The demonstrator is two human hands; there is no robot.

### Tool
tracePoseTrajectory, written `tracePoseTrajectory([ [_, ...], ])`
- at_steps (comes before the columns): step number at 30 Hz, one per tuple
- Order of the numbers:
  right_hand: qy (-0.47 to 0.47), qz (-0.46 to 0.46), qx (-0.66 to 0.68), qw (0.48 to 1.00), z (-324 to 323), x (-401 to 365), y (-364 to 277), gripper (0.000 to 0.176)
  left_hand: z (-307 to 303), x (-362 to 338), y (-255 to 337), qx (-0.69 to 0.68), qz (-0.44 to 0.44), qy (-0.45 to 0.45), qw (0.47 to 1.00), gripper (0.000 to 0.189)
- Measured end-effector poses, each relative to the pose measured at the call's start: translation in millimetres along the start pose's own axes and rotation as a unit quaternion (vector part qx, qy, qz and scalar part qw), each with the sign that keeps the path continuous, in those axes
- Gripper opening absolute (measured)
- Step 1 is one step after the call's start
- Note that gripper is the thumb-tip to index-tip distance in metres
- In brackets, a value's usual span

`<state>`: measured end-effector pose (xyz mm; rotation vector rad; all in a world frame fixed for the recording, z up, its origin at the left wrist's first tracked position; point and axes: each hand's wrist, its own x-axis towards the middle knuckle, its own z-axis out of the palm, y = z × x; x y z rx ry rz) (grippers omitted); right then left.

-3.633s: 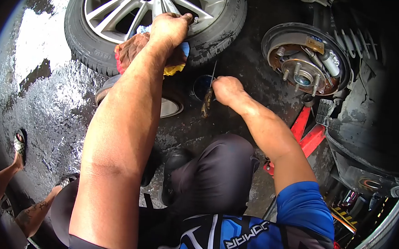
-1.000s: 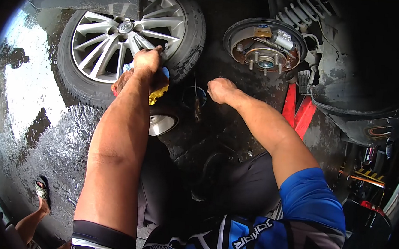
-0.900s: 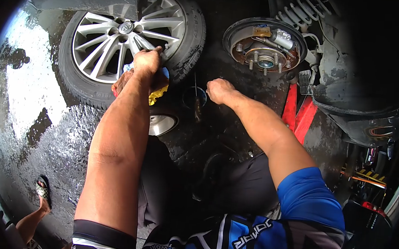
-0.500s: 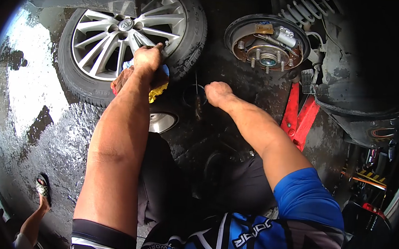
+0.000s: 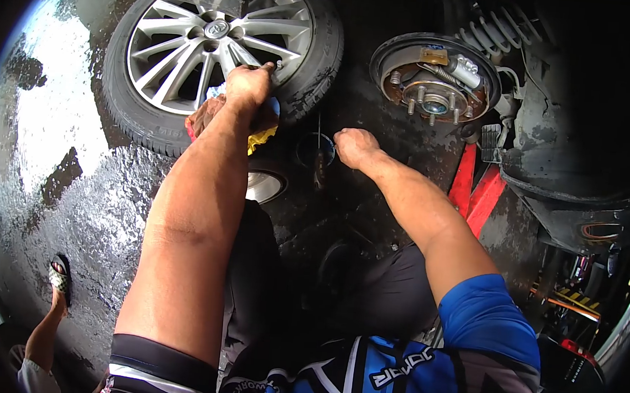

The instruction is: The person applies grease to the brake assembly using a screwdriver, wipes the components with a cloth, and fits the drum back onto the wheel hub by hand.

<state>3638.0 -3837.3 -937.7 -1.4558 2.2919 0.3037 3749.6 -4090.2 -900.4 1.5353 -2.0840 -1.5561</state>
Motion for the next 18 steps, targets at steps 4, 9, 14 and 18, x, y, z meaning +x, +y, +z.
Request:
tracePoseTrajectory([
  [4,0.01,-0.018,-0.038,0.999,10,4,-2,0.016,3,2,-3,-0.004,-0.004,-0.002,1.0,0.058],
  [9,-0.091,0.088,0.083,0.988,-32,-5,-8,0.023,10,19,-13,-0.041,-0.02,-0.026,0.999,0.06],
  [14,-0.059,0.07,0.167,0.982,-60,-26,19,0.026,21,49,-40,0.068,0.099,-0.016,0.993,0.063],
  [18,-0.045,0.06,0.234,0.969,-85,-57,37,0.026,24,68,-55,0.228,0.221,0.012,0.948,0.058],
])
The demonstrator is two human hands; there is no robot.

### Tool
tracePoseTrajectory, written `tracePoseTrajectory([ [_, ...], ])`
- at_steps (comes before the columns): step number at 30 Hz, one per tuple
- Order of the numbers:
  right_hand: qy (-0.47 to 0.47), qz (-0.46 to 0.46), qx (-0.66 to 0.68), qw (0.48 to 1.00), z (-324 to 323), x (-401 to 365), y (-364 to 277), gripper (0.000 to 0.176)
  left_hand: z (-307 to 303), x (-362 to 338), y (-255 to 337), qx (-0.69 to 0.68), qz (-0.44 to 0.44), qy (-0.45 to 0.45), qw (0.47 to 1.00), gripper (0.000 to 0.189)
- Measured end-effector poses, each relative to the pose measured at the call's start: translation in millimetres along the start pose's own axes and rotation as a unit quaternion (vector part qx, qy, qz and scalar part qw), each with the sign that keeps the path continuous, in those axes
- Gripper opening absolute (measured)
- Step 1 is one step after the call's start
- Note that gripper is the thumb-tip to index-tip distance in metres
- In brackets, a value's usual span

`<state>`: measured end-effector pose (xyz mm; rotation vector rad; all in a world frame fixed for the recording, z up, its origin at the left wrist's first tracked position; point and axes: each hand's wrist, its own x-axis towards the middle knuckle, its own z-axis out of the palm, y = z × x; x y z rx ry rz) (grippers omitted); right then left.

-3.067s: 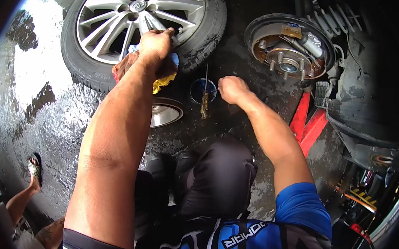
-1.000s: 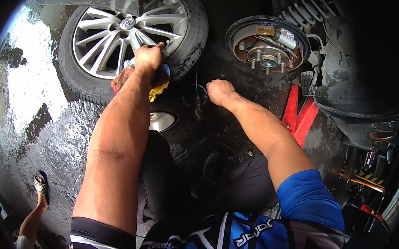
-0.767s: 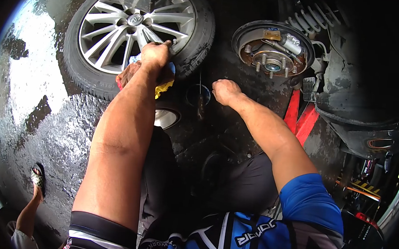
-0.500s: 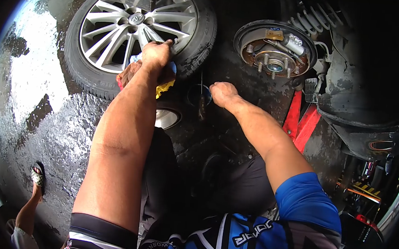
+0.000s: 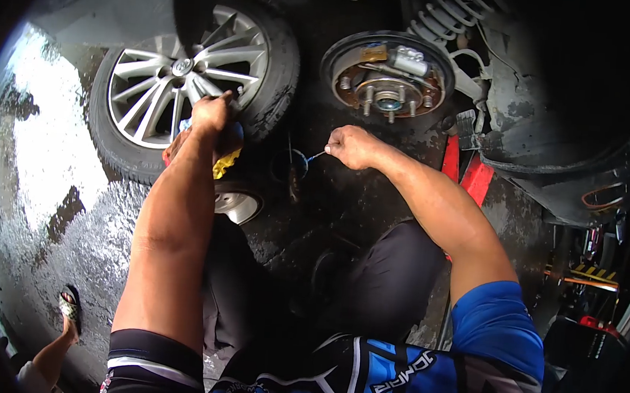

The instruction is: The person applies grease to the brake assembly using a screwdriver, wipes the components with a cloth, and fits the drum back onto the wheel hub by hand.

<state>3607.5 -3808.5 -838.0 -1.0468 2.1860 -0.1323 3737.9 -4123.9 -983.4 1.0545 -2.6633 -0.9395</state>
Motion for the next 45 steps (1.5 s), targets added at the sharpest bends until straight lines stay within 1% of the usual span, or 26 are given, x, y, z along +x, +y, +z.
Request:
tracePoseTrajectory([
  [1,0.003,-0.015,0.031,0.999,-7,-9,4,0.026,18,10,-24,0.026,-0.007,0.007,1.0,0.052],
  [2,0.041,-0.058,0.044,0.997,-10,-17,12,0.026,24,18,-27,0.051,-0.009,0.018,0.999,0.046],
  [4,0.089,-0.082,0.134,0.984,-22,-43,28,0.028,-24,-9,26,0.236,0.139,-0.07,0.959,0.033],
  [6,0.062,-0.022,0.203,0.977,-59,-89,23,0.029,-35,-11,42,0.232,0.188,-0.053,0.953,0.024],
  [7,0.071,-0.023,0.27,0.96,-68,-108,31,0.028,-23,7,32,0.195,0.182,-0.086,0.96,0.024],
  [8,0.089,-0.06,0.332,0.937,-71,-123,48,0.026,-12,22,26,0.16,0.171,-0.12,0.965,0.024],
  [9,0.11,-0.073,0.412,0.902,-75,-138,63,0.024,-27,10,59,-0.043,0.028,-0.126,0.991,0.023],
  [10,0.126,-0.087,0.49,0.858,-81,-151,78,0.023,-38,-13,102,-0.244,-0.115,-0.126,0.955,0.023],
  [11,0.155,-0.106,0.547,0.816,-88,-163,92,0.021,-34,-32,131,-0.446,-0.126,-0.102,0.88,0.021],
  [12,0.18,-0.123,0.601,0.769,-95,-173,105,0.019,-36,-59,175,-0.402,-0.076,-0.059,0.91,0.015],
  [13,0.221,-0.132,0.605,0.753,-104,-180,114,0.017,-49,-96,231,-0.493,-0.09,-0.119,0.857,0.015],
  [14,0.261,-0.143,0.595,0.747,-114,-184,122,0.019,-37,-113,259,-0.486,-0.049,-0.156,0.858,0.012],
  [16,0.327,-0.145,0.557,0.75,-129,-181,143,0.02,-5,-138,318,-0.438,0.068,-0.07,0.893,0.015],
  [18,0.357,-0.148,0.531,0.754,-138,-174,151,0.02,35,-132,362,-0.435,0.071,-0.02,0.897,0.028],
  [20,0.408,-0.123,0.5,0.754,-143,-166,155,0.02,31,-135,410,-0.425,0.01,-0.004,0.905,0.035],
  [21,0.408,-0.127,0.501,0.753,-142,-160,159,0.019,36,-131,424,-0.428,-0.013,0.034,0.903,0.037],
  [22,0.404,-0.13,0.502,0.753,-141,-156,160,0.019,51,-121,428,-0.508,-0.02,0.046,0.86,0.037],
  [25,0.413,-0.122,0.48,0.764,-137,-146,162,0.017,60,-106,436,-0.506,-0.033,0.059,0.86,0.033],
  [26,0.41,-0.124,0.483,0.763,-136,-143,161,0.017,59,-105,438,-0.507,-0.067,0.077,0.856,0.031],
  [27,0.419,-0.13,0.462,0.771,-136,-139,159,0.016,58,-104,440,-0.506,-0.1,0.094,0.851,0.03],
  [31,0.458,-0.138,0.375,0.794,-136,-128,154,0.015,58,-96,443,-0.527,-0.124,0.133,0.83,0.031],
  [32,0.481,-0.14,0.331,0.799,-135,-125,152,0.015,59,-95,442,-0.524,-0.126,0.133,0.831,0.031],
  [34,0.484,-0.131,0.325,0.802,-136,-119,150,0.014,52,-95,446,-0.487,-0.118,0.139,0.854,0.024],
  [36,0.513,-0.136,0.285,0.799,-137,-116,146,0.014,59,-94,445,-0.486,-0.114,0.16,0.852,0.024],
  [38,0.503,-0.115,0.289,0.807,-140,-117,141,0.012,62,-92,445,-0.514,-0.096,0.185,0.832,0.024],
  [45,0.538,-0.16,0.24,0.792,-140,-105,133,0.011,66,-91,445,-0.555,-0.101,0.186,0.804,0.028],
])
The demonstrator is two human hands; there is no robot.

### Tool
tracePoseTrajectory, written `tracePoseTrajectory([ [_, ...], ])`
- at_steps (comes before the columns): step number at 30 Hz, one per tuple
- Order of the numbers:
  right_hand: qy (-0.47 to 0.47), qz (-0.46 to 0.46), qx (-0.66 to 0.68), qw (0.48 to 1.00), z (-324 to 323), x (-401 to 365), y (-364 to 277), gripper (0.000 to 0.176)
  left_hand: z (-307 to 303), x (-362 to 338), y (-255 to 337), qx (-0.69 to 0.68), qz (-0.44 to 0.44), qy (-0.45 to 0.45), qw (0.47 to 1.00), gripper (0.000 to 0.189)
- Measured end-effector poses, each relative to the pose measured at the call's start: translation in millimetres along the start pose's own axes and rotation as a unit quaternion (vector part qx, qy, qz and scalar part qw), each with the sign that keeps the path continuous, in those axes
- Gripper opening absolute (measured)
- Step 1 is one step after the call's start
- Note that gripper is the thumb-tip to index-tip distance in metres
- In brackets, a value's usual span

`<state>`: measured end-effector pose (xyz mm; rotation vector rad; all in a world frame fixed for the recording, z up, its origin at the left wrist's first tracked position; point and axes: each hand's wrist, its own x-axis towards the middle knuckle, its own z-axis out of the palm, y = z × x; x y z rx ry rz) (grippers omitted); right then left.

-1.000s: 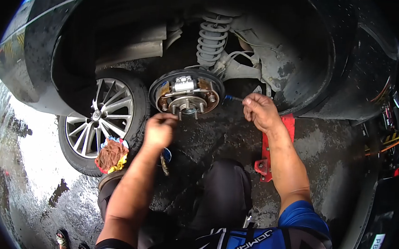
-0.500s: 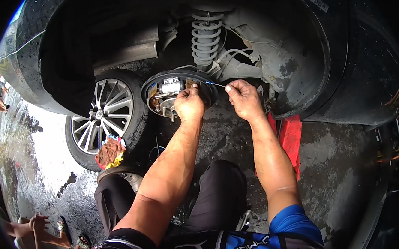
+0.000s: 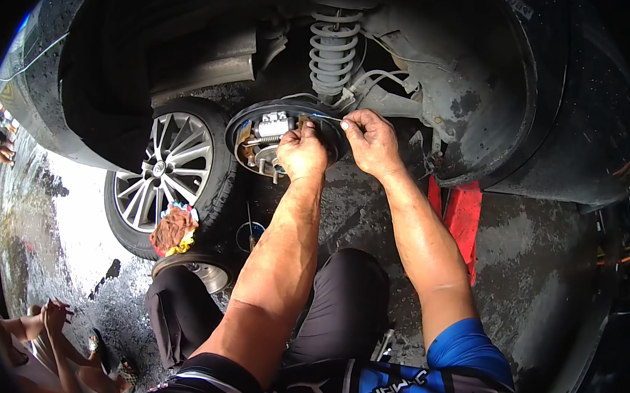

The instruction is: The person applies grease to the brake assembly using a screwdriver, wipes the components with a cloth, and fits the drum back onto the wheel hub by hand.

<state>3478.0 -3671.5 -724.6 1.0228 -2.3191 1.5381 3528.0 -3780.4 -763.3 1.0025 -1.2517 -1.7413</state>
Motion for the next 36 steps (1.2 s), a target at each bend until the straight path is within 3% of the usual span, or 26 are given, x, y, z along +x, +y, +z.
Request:
tracePoseTrajectory([
  [3,0.004,0.014,0.019,1.0,1,2,-2,0.011,-2,5,-2,0.034,0.021,-0.015,0.999,0.03],
  [9,0.032,0.055,0.081,0.995,18,-6,10,0.009,-10,11,10,0.059,-0.049,-0.038,0.996,0.036],
  [12,0.066,0.07,0.11,0.989,29,-10,13,0.01,-8,11,11,0.199,0.042,-0.015,0.979,0.037],
  [15,0.086,0.073,0.105,0.988,35,-14,7,0.012,-7,6,9,0.222,0.078,-0.001,0.972,0.036],
  [19,0.075,0.08,0.101,0.989,39,-24,3,0.012,-6,1,9,0.179,0.064,0.004,0.982,0.037],
  [22,0.079,0.085,0.092,0.989,42,-23,6,0.014,-12,1,20,0.239,0.066,-0.031,0.968,0.039],
  [27,0.099,0.106,0.147,0.978,49,-22,13,0.015,-19,9,20,0.222,0.015,-0.084,0.971,0.042],
  [30,0.111,0.096,0.178,0.973,54,-25,20,0.015,-20,1,32,0.32,0.088,-0.085,0.939,0.04],
  [36,0.079,0.071,0.139,0.985,47,-21,19,0.014,-22,1,23,0.322,0.136,-0.087,0.933,0.037],
])
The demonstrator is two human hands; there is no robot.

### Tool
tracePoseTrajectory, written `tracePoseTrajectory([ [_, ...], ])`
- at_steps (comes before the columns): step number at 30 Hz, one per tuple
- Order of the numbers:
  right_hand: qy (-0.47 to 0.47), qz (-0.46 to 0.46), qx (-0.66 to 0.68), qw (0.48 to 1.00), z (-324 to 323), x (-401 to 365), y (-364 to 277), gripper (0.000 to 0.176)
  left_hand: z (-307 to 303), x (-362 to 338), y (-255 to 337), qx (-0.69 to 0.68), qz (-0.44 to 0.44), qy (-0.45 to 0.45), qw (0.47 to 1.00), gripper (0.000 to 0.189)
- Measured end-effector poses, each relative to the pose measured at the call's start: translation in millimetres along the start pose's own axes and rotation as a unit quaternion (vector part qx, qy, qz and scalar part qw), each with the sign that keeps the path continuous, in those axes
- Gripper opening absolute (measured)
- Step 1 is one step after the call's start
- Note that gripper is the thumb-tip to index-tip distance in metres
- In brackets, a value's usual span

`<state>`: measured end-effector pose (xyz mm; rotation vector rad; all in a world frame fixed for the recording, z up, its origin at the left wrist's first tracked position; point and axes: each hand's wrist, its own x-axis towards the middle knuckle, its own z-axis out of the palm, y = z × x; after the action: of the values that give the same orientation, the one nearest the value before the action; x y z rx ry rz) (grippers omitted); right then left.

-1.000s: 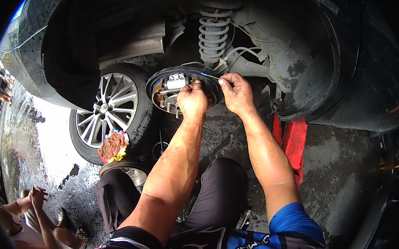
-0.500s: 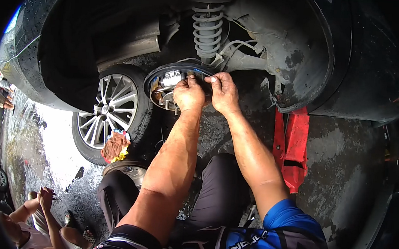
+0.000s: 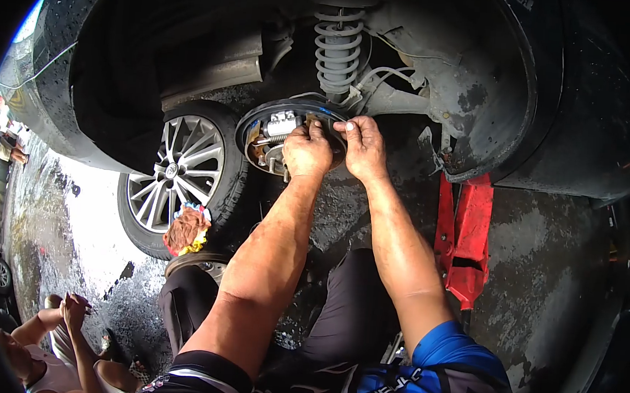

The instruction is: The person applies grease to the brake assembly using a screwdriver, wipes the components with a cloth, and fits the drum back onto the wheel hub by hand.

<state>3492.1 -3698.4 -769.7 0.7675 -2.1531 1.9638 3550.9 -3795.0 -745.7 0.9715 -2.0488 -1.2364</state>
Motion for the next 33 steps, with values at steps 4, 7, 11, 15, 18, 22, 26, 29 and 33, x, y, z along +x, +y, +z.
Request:
tracePoseTrajectory([
  [4,-0.021,0.021,-0.009,1.0,-4,3,-6,0.014,6,0,-4,-0.025,0.006,0.021,0.999,0.035],
  [7,-0.028,0.005,0.037,0.999,-3,3,-2,0.013,10,4,-8,-0.104,-0.05,-0.016,0.993,0.034],
  [11,-0.023,0.007,0.027,0.999,-3,7,4,0.012,10,1,4,-0.164,-0.103,-0.006,0.981,0.037],
  [15,-0.028,0.005,0.006,1.0,-6,10,-1,0.012,9,-3,14,-0.189,-0.138,0.007,0.972,0.037],
  [18,-0.042,-0.004,0.006,0.999,-9,12,-3,0.011,13,-5,12,-0.072,-0.087,0.041,0.993,0.033],
  [22,-0.048,-0.003,-0.026,0.998,-15,12,4,0.008,25,-5,-1,-0.044,-0.067,0.066,0.995,0.033],
  [26,-0.057,-0.03,-0.084,0.994,-12,19,1,0.01,27,-1,-5,-0.062,-0.01,0.108,0.992,0.031],
  [29,-0.067,-0.045,-0.115,0.99,-14,17,-10,0.011,30,-1,-10,-0.057,-0.01,0.111,0.992,0.031],
  [33,-0.066,-0.087,-0.157,0.981,-12,19,-13,0.012,32,2,-16,-0.087,-0.004,0.099,0.991,0.031],
])
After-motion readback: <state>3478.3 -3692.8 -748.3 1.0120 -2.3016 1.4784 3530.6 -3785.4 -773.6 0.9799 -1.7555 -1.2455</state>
